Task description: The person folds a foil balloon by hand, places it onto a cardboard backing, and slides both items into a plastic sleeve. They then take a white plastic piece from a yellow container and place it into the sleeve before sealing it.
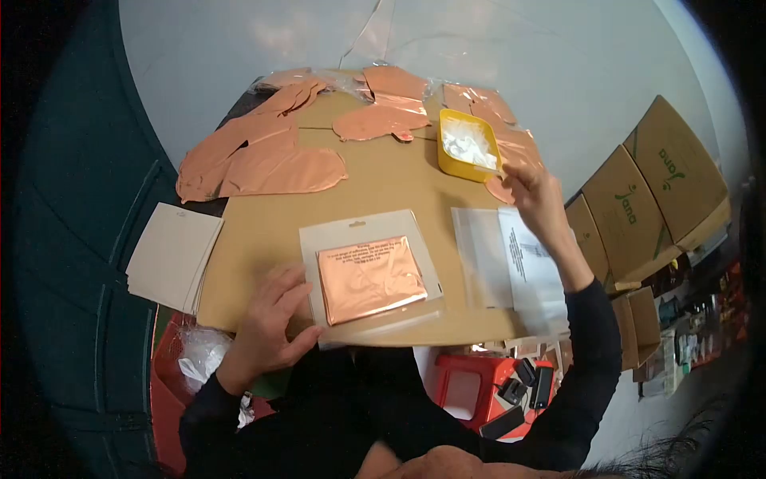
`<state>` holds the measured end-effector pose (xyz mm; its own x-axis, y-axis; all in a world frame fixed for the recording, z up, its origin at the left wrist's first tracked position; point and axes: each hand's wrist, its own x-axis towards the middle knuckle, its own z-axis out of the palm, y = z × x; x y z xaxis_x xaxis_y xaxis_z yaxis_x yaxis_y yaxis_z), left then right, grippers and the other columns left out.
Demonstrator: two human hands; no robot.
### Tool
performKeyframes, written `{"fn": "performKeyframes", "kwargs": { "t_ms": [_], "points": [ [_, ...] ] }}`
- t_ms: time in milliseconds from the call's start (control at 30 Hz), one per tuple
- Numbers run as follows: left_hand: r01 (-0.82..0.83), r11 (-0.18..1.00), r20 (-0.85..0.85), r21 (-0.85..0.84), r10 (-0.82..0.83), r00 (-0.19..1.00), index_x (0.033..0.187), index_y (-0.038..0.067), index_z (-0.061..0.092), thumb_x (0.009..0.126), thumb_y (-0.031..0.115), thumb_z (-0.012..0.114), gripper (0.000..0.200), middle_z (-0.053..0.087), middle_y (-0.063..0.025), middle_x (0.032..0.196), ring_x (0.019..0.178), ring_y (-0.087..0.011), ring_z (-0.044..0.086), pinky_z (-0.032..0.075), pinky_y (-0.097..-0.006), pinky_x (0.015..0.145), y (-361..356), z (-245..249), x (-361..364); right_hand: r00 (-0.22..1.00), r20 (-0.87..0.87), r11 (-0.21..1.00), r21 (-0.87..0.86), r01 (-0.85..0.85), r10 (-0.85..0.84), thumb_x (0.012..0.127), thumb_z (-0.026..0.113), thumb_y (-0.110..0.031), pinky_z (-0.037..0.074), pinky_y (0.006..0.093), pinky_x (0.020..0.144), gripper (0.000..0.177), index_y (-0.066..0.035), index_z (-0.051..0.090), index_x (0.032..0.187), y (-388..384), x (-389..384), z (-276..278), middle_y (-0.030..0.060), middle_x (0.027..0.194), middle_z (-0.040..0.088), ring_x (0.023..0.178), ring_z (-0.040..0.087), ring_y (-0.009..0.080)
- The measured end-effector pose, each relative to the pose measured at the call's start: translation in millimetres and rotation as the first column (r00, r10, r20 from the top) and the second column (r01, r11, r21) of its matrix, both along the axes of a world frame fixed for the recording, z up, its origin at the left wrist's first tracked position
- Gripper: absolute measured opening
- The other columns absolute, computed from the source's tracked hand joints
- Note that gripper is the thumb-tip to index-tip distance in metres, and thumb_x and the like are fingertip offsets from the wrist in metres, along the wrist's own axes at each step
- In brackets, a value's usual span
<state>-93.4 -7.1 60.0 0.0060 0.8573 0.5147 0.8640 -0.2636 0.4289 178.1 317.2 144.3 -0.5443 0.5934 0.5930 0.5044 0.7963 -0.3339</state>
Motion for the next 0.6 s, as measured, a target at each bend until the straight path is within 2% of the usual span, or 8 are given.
{"fn": "performKeyframes", "kwargs": {
  "t_ms": [100,200,233,300,400,433,533,600],
  "points": [
    [0.012,0.999,-0.117,-0.03,-0.016,0.993,0.114,-0.007,0.055,0.074,0.015,0.074,0.05,0.047,-0.0284,0.132,0.126,-0.0447,0.045,0.039,-0.0497,0.105,10,15,16,0.995,-0.061,0.984,-0.152,-0.091,0.083,0.083,0.058,0.006,0.054,0.0269,0.066,0.028,0.002,0.069,0.109,-50,24,-19,0.0112,0.083,0.072,0.072,0.067,0.0153],
    [0.066,0.998,-0.225,0.005,-0.064,0.972,0.118,-0.006,0.053,0.072,0.017,0.075,0.056,0.046,-0.0275,0.134,0.128,-0.0449,0.043,0.035,-0.0511,0.108,25,17,31,0.956,-0.196,0.883,-0.378,-0.28,0.219,0.084,0.055,0.011,0.053,0.0256,0.064,0.032,-0.001,0.067,0.112,-103,37,-37,0.0079,0.087,0.07,0.069,0.064,0.0127],
    [0.087,0.996,-0.265,0.028,-0.077,0.961,0.12,-0.005,0.053,0.072,0.018,0.075,0.058,0.046,-0.0269,0.135,0.129,-0.0451,0.042,0.034,-0.0516,0.108,31,17,35,0.945,-0.24,0.835,-0.455,-0.311,0.221,0.085,0.059,0.008,0.052,0.0276,0.065,0.029,-0.001,0.068,0.111,-119,40,-46,0.0087,0.085,0.069,0.072,0.065,0.0149],
    [0.112,0.994,-0.318,-0.016,-0.111,0.942,0.119,-0.005,0.053,0.072,0.019,0.076,0.058,0.046,-0.0274,0.134,0.129,-0.0449,0.042,0.033,-0.052,0.109,43,21,44,0.94,-0.184,0.861,-0.381,-0.337,0.286,0.084,0.061,0.007,0.052,0.0315,0.067,0.026,0.0,0.067,0.108,-148,42,-58,0.012,0.084,0.066,0.075,0.065,0.0216],
    [0.132,0.99,-0.385,-0.05,-0.141,0.912,0.118,-0.005,0.053,0.072,0.021,0.076,0.058,0.048,-0.0271,0.132,0.128,-0.0441,0.042,0.033,-0.0522,0.109,58,20,54,0.907,-0.138,0.896,-0.15,-0.417,0.399,0.082,0.064,0.006,0.051,0.0366,0.068,0.025,0.002,0.066,0.106,-162,40,-94,0.0144,0.083,0.064,0.077,0.063,0.0291],
    [0.137,0.989,-0.407,-0.054,-0.147,0.902,0.118,-0.005,0.053,0.072,0.021,0.076,0.058,0.048,-0.0268,0.131,0.128,-0.0437,0.043,0.033,-0.0522,0.109,63,19,56,0.914,-0.111,0.905,-0.131,-0.403,0.391,0.081,0.064,0.006,0.051,0.0377,0.067,0.025,0.002,0.065,0.106,-167,40,-99,0.0143,0.082,0.063,0.076,0.062,0.03],
    [0.195,0.98,-0.444,0.037,-0.159,0.882,0.104,-0.005,0.055,0.069,0.019,0.075,0.047,0.053,-0.0244,0.114,0.118,-0.0419,0.048,0.037,-0.05,0.104,75,16,61,0.933,-0.017,0.932,-0.052,-0.359,0.358,0.077,0.067,0.003,0.049,0.0416,0.064,0.028,0.003,0.064,0.105,-174,41,-107,0.0139,0.079,0.059,0.073,0.058,0.0313],
    [0.211,0.976,-0.457,0.048,-0.166,0.874,0.101,-0.004,0.054,0.069,0.019,0.074,0.044,0.053,-0.0229,0.11,0.115,-0.0404,0.05,0.038,-0.0483,0.103,82,14,62,0.939,0.016,0.939,-0.008,-0.344,0.344,0.078,0.067,0.001,0.049,0.0414,0.063,0.025,0.003,0.064,0.102,-174,39,-111,0.014,0.077,0.059,0.071,0.059,0.0311]
  ]
}}
